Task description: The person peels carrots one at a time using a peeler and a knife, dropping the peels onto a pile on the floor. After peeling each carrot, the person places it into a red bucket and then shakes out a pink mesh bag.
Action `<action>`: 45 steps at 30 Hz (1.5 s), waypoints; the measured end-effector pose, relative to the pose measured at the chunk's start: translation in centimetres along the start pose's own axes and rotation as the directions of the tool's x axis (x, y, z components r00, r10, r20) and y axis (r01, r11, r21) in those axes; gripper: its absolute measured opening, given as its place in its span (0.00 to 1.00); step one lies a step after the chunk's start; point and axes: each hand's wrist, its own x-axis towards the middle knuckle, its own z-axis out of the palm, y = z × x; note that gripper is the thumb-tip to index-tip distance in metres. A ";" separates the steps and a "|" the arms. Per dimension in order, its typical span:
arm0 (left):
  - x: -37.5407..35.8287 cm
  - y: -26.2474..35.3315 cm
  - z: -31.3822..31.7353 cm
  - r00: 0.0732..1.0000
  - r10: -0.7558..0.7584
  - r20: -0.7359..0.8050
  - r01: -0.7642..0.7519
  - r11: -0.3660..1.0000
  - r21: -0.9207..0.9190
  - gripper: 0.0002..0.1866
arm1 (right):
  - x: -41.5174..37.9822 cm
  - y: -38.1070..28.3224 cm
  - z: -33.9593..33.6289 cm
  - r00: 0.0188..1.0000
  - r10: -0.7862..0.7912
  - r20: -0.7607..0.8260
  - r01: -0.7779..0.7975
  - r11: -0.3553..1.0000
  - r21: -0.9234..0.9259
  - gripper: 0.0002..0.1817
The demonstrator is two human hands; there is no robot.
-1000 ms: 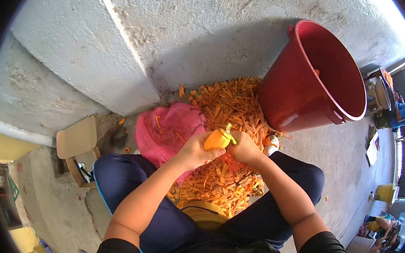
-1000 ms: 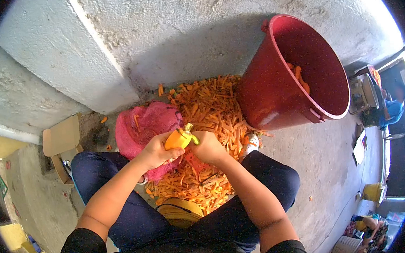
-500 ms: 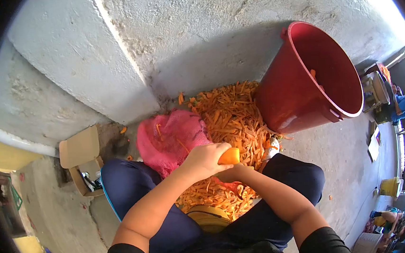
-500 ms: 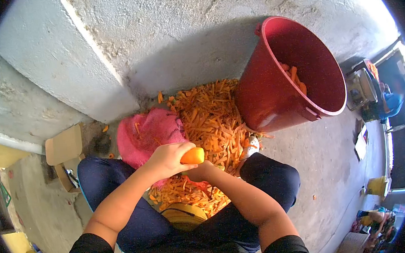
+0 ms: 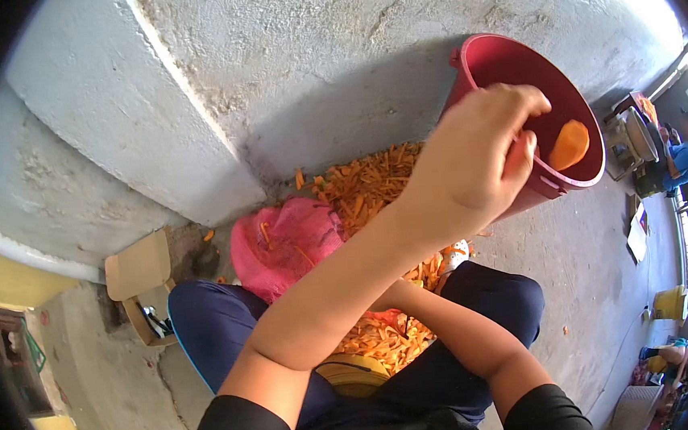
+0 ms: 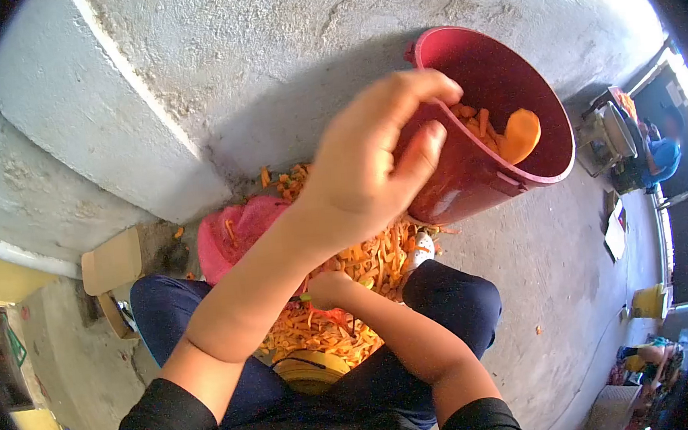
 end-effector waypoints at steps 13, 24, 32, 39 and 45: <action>-38.5 -15.6 -14.1 -0.108 -0.992 0.070 0.538 0.001 0.843 0.14 | -5.3 2.8 -5.8 0.931 0.059 -0.360 -0.036 0.997 0.072 0.13; -47.8 -16.6 -11.0 -0.165 -0.986 -0.027 0.727 -0.140 0.673 0.21 | -6.2 2.1 -9.2 0.854 0.075 -0.514 -0.007 0.991 0.134 0.08; -41.2 -21.2 -9.5 -0.164 -0.976 -0.143 0.853 -0.213 0.475 0.31 | -5.2 1.3 -12.0 0.868 0.123 -0.481 -0.044 0.984 0.172 0.07; -45.4 -29.1 -9.4 0.189 -0.840 -0.509 0.919 0.334 -0.210 0.28 | -4.2 1.7 -12.9 0.876 0.082 -0.475 -0.016 0.990 0.142 0.08; -43.2 -29.2 -13.0 0.212 -0.797 -0.565 0.866 -0.115 0.487 0.21 | -3.9 1.4 -13.3 0.916 0.071 -0.394 -0.014 0.989 0.146 0.11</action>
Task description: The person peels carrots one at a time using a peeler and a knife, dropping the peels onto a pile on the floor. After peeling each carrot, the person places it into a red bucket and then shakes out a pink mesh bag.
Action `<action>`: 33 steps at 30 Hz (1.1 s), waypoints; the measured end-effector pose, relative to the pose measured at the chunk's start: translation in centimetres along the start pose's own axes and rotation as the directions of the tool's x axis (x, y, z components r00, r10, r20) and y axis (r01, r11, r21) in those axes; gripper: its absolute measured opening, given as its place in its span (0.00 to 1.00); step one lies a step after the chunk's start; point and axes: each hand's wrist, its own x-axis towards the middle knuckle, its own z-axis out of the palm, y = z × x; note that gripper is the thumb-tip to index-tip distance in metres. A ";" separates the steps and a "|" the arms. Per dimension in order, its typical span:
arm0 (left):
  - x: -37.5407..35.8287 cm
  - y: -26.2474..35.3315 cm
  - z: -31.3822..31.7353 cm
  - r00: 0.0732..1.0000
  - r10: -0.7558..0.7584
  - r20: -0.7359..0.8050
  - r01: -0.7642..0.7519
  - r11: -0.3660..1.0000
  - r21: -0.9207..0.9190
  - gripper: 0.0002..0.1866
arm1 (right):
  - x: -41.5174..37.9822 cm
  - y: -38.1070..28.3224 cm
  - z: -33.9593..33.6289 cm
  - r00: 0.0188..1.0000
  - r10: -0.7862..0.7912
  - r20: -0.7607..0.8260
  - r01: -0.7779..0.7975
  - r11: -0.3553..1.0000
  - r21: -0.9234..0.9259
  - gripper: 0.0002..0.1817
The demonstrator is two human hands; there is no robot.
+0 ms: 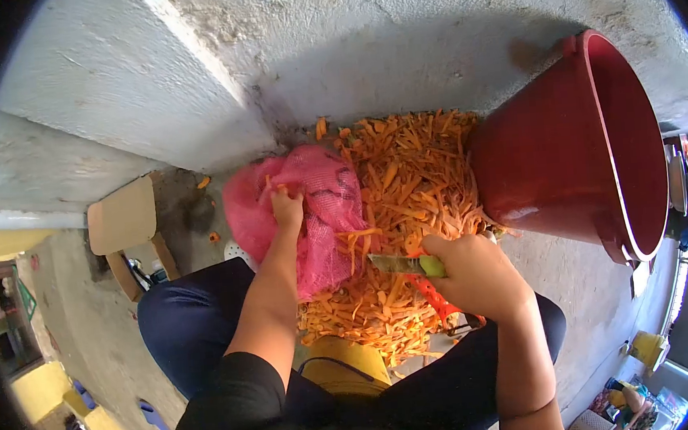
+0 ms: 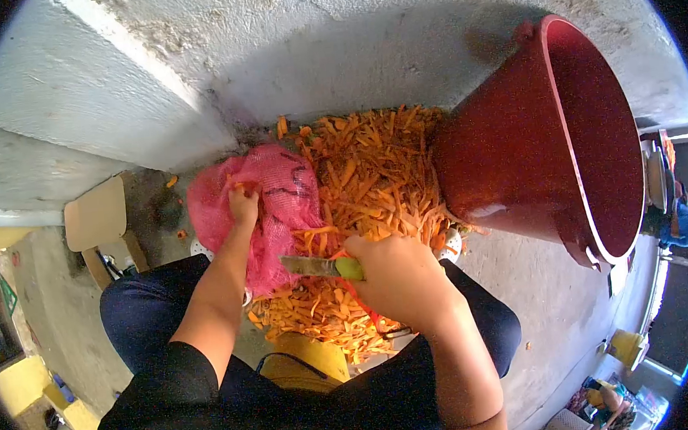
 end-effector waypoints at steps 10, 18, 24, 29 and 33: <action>-7.4 0.3 2.2 0.846 -0.011 0.533 -0.269 0.855 0.444 0.26 | 1.4 0.4 0.5 0.991 0.113 0.075 -0.112 0.993 -0.023 0.08; -1.9 -4.6 8.9 0.986 0.060 0.157 -0.055 0.998 -0.037 0.26 | 2.5 1.1 0.8 0.995 0.030 0.093 -0.025 0.998 -0.058 0.10; 8.3 -10.7 8.3 0.618 0.216 0.755 -0.452 0.884 0.117 0.27 | 3.1 1.2 0.7 0.993 0.058 0.103 -0.055 0.998 -0.039 0.09; 1.4 -8.9 6.3 0.762 0.144 0.632 -0.439 0.831 0.340 0.27 | 4.2 1.1 1.0 0.987 0.093 0.134 -0.091 0.996 -0.017 0.09; -2.6 -8.5 6.9 0.892 0.410 0.191 -0.450 0.760 0.468 0.26 | 4.9 0.7 1.0 0.986 0.090 0.143 -0.087 0.996 -0.025 0.10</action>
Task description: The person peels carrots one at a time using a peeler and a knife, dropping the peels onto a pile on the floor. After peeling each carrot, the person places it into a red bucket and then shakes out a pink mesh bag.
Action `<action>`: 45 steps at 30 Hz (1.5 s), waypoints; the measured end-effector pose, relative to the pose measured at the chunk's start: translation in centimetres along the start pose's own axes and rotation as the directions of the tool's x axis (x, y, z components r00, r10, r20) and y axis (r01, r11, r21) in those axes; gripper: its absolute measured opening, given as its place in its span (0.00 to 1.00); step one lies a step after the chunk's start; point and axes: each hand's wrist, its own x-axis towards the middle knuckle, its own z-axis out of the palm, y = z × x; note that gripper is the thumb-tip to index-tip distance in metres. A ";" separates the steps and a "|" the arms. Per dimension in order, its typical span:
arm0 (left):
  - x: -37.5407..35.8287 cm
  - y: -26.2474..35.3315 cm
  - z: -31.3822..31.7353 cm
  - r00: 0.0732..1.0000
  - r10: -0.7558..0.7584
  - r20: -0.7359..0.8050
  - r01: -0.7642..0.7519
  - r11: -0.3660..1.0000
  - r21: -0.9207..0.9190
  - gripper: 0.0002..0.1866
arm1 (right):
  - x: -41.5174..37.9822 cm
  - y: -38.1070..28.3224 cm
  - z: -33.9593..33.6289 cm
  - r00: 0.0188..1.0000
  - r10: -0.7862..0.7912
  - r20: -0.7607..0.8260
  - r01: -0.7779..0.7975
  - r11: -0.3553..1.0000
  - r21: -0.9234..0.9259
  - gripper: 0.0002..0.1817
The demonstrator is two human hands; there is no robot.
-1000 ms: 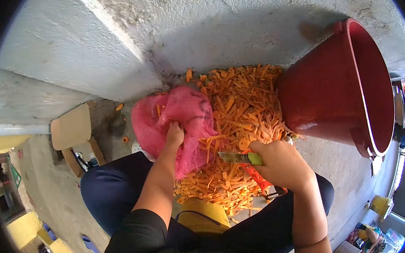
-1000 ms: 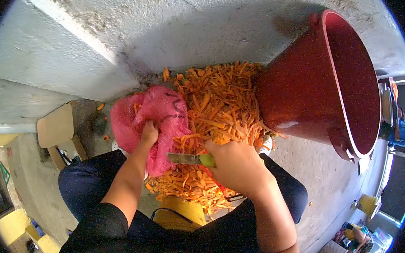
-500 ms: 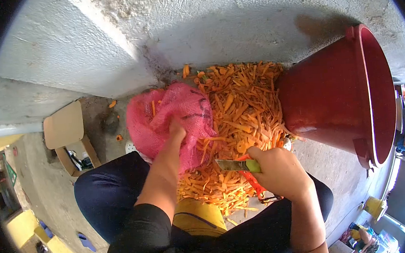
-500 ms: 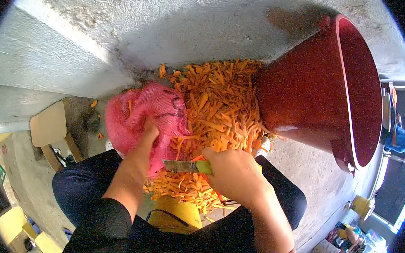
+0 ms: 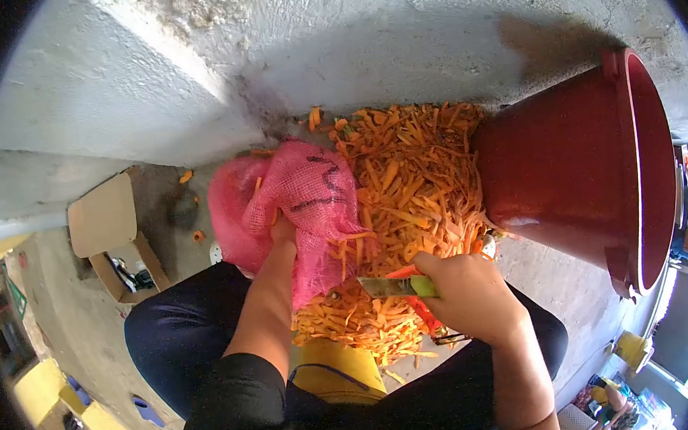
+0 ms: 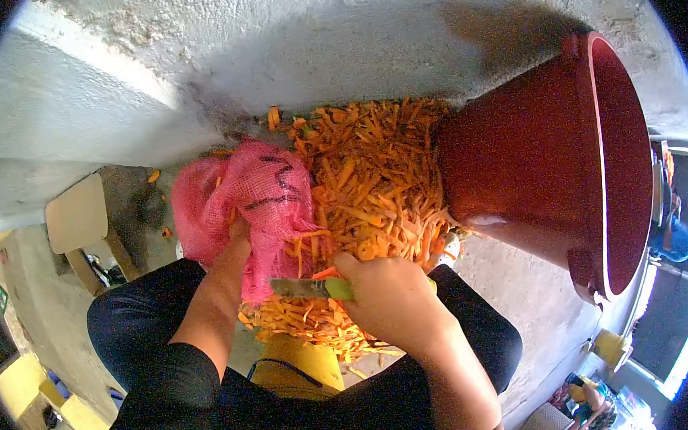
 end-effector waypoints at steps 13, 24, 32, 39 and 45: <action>6.3 -6.1 -5.5 0.728 -0.102 0.678 0.239 0.965 -0.111 0.26 | 0.5 0.8 0.9 0.998 -0.059 -0.007 0.059 0.998 -0.033 0.10; 13.2 -9.6 -5.9 0.760 -0.085 0.644 0.227 0.964 -0.141 0.26 | 1.9 0.8 1.3 0.999 0.010 0.033 -0.009 1.000 -0.028 0.09; 15.5 -9.6 -5.7 0.771 -0.069 0.633 0.223 0.961 -0.166 0.26 | 2.7 0.6 1.8 0.993 0.079 0.085 -0.080 0.997 0.017 0.08; 13.9 -8.1 -5.0 0.779 -0.059 0.625 0.222 0.957 -0.186 0.26 | 2.8 0.7 2.0 0.998 0.001 0.066 0.001 1.000 -0.022 0.10; 11.5 -7.7 -5.7 0.793 -0.069 0.605 0.270 0.930 -0.248 0.25 | 2.1 0.7 2.0 0.999 0.002 0.051 0.000 0.999 -0.039 0.09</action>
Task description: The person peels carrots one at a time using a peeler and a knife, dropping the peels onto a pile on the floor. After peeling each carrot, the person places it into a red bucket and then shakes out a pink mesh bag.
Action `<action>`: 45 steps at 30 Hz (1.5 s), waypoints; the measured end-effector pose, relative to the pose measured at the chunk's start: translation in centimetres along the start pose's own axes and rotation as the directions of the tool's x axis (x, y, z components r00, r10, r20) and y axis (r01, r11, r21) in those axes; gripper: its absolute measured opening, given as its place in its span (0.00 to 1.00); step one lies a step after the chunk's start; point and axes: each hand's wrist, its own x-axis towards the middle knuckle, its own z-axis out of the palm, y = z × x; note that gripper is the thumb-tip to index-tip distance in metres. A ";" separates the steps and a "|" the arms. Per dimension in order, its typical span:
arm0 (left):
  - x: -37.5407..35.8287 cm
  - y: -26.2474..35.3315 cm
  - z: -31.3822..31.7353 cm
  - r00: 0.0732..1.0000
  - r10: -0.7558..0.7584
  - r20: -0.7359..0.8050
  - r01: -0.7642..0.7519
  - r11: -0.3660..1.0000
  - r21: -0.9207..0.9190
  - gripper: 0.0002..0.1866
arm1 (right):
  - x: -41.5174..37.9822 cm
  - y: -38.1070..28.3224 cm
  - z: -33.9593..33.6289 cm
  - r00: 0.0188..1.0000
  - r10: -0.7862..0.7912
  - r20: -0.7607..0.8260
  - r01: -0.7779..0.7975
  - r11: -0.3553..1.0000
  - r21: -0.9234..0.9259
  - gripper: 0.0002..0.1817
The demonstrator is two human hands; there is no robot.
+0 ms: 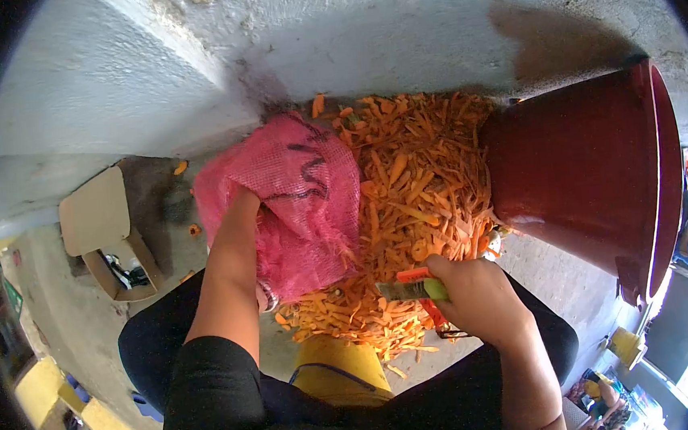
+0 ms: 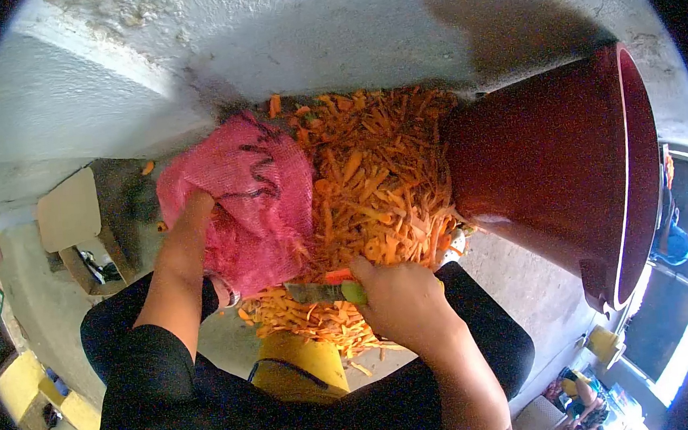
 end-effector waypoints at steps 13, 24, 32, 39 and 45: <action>-16.6 4.0 9.1 0.906 -0.377 0.193 0.256 0.124 -0.959 0.16 | -3.5 -0.5 0.7 0.961 -0.175 -0.214 0.171 0.985 -0.035 0.09; -29.0 14.4 1.1 0.932 0.262 0.251 0.299 -0.163 -0.940 0.13 | -7.7 0.2 1.9 0.920 -0.139 -0.365 0.171 0.983 0.058 0.09; -32.3 17.8 -2.0 0.971 0.096 0.221 0.115 0.620 -0.776 0.23 | -8.7 1.2 2.3 0.891 -0.155 -0.427 0.199 0.978 0.060 0.10; -34.5 19.5 -5.0 0.987 0.136 -0.089 -0.162 0.884 -0.439 0.22 | -9.4 1.6 0.9 0.833 -0.069 -0.550 0.240 0.939 0.245 0.14; -36.4 20.7 -7.9 0.884 0.434 0.173 0.057 0.269 -0.962 0.20 | -8.1 3.0 0.6 0.824 0.103 -0.557 0.307 0.746 0.592 0.14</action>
